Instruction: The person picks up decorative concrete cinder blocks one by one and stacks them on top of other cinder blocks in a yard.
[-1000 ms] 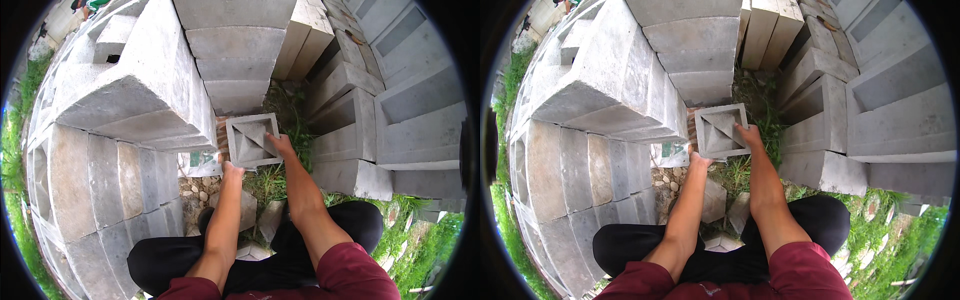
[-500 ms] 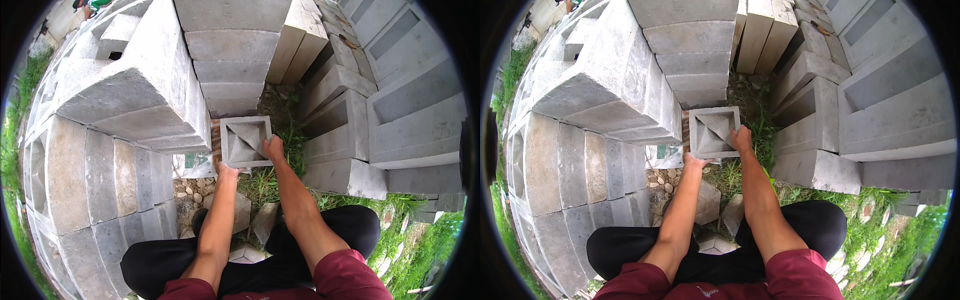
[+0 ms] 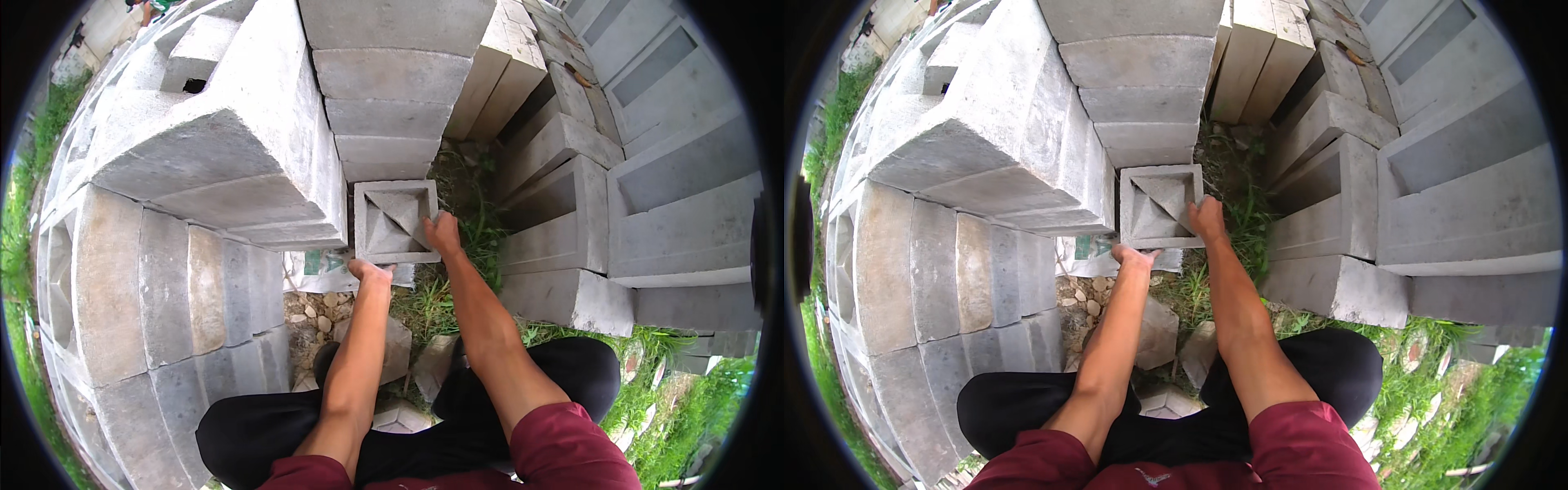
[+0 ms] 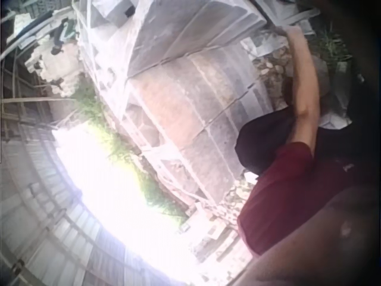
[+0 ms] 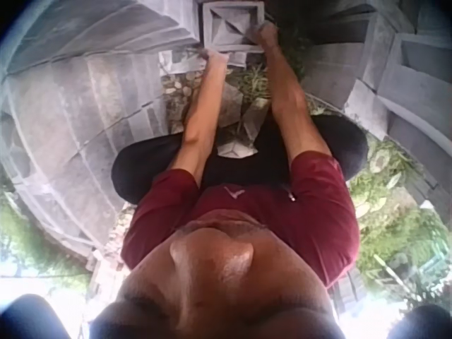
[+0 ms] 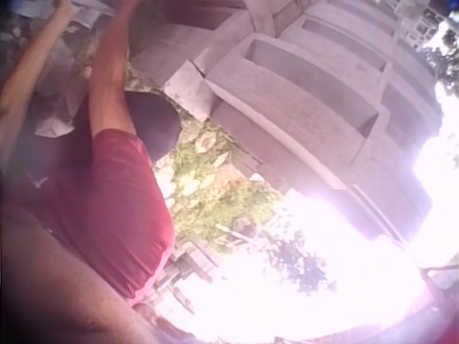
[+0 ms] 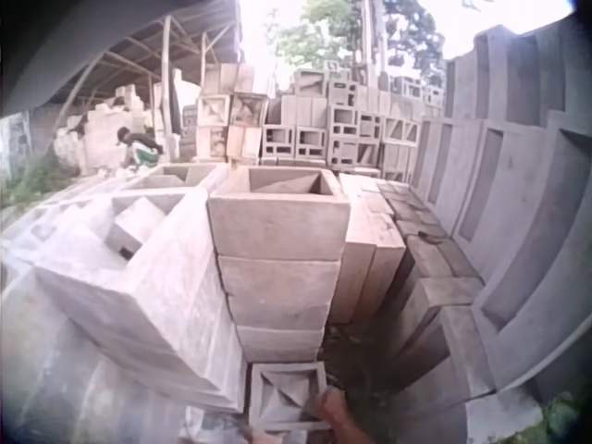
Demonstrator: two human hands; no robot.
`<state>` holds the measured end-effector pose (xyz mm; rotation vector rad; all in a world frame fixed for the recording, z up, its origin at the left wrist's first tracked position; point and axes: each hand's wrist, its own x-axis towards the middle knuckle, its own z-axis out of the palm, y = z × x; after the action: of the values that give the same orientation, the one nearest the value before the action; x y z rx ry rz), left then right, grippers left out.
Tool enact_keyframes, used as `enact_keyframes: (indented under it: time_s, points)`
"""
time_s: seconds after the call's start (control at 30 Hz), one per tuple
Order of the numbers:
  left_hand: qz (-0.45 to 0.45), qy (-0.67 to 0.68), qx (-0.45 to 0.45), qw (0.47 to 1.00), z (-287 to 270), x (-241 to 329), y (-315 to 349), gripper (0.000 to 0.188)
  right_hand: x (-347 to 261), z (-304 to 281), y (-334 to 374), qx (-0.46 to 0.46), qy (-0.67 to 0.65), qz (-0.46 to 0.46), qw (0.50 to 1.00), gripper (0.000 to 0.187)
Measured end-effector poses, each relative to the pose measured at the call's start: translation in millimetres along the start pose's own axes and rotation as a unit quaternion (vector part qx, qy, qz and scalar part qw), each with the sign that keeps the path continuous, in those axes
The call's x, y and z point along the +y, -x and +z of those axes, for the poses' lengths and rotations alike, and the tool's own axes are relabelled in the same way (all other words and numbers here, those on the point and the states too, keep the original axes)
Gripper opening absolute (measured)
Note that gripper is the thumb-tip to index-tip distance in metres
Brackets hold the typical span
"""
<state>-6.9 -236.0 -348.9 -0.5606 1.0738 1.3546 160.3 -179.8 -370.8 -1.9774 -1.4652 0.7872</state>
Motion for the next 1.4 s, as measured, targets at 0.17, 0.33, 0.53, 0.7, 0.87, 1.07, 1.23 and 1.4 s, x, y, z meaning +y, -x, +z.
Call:
enact_keyframes:
  time_s: [0.17,0.33,0.53,0.7,0.87,1.07,1.23,1.4]
  points:
    - [0.029,0.034,0.089,0.995,-5.4,1.3,-19.8,0.066,1.9,14.7,-5.4,-0.004,0.005,-0.024,1.000,0.035]
    - [0.045,0.026,0.061,0.997,-8.7,-12.1,-13.6,0.067,-0.2,16.3,-3.8,-0.010,0.020,0.045,0.999,0.032]
    - [0.030,0.051,0.038,0.998,-20.6,-2.1,-26.7,0.069,-9.2,33.3,2.3,0.006,-0.007,0.073,0.997,0.038]
    - [-0.076,0.002,0.012,0.997,5.0,-1.0,-16.9,0.066,13.1,33.7,-2.4,0.093,-0.020,0.031,0.995,0.039]
    - [-0.066,0.004,-0.063,0.996,-11.1,15.9,-25.0,0.065,-9.5,29.7,4.1,0.005,0.000,0.019,1.000,0.032]
    - [-0.044,0.032,-0.009,0.998,-7.6,11.0,-21.3,0.063,-1.0,26.7,7.1,0.044,-0.016,-0.027,0.999,0.029]
    - [-0.035,0.026,-0.033,0.999,-13.5,17.1,-18.2,0.062,-15.6,27.9,4.3,0.005,-0.023,-0.014,1.000,0.029]
    - [-0.038,0.044,0.033,0.998,-5.2,19.8,-18.6,0.061,-11.9,32.3,4.4,0.021,-0.018,-0.025,0.999,0.028]
